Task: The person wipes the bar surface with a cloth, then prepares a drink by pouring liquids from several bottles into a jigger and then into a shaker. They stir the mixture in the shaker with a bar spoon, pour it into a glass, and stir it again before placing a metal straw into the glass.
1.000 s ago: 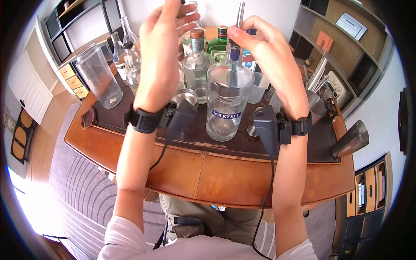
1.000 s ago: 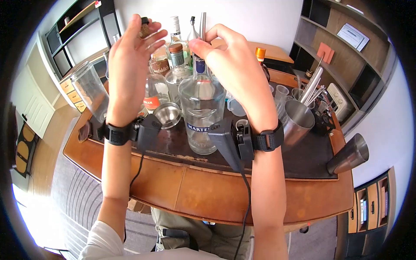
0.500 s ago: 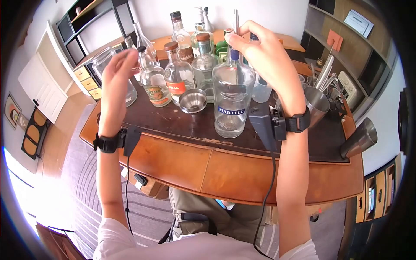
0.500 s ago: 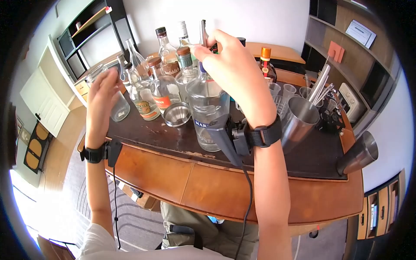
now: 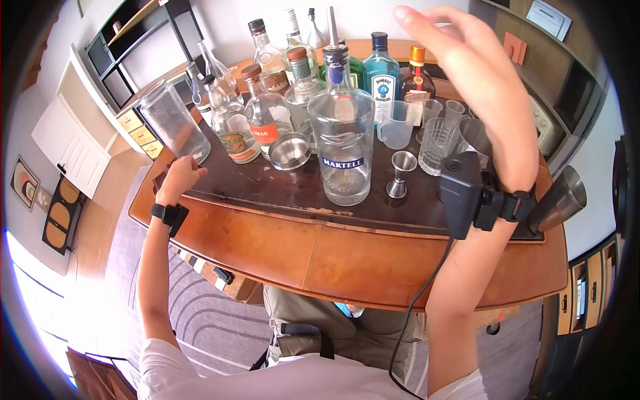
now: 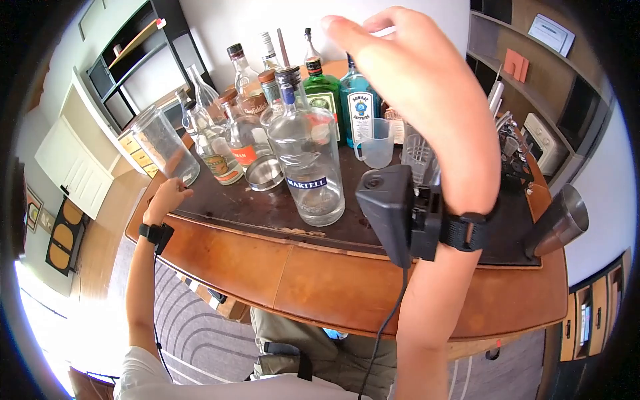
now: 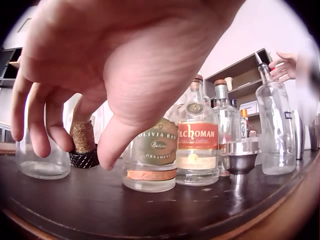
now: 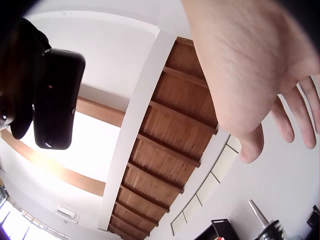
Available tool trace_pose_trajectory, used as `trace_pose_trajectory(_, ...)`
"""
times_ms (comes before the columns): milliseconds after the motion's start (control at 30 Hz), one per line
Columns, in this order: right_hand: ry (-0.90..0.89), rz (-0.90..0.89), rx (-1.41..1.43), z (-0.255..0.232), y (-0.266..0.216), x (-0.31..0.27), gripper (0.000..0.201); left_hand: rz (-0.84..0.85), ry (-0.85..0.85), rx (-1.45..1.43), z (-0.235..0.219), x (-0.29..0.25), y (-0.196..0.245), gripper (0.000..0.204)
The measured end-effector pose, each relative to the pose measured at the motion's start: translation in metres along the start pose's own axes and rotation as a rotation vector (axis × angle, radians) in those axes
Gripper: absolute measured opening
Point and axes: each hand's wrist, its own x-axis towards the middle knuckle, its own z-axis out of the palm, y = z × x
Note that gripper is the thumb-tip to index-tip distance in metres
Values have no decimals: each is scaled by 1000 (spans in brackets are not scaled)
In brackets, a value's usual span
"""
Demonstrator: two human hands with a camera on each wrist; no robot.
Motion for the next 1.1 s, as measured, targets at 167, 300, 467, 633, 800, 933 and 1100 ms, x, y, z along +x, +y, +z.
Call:
trace_pose_trajectory(167,53,99,65,-46,14,3,44,-52,-107,-58,21,7,-17,46)
trace_pose_trajectory(300,82,-94,96,-73,74,19,51,24,116,223,30,-3,-10,48)
trace_pose_trajectory(467,78,-163,66,-102,78,9,41,377,439,-130,-23,-45,100,38)
trace_pose_trajectory(633,80,-145,39,-95,75,14,38,501,163,-631,-39,-95,214,65)
trace_pose_trajectory(800,10,-182,70,-77,65,12,34,466,41,-1039,1,-75,265,112)
trace_pose_trajectory(933,0,-180,81,-72,61,7,31,599,128,-1070,30,-75,289,120)
trace_pose_trajectory(1100,-120,-176,117,-44,57,-10,21,481,271,-1032,41,-80,310,122)
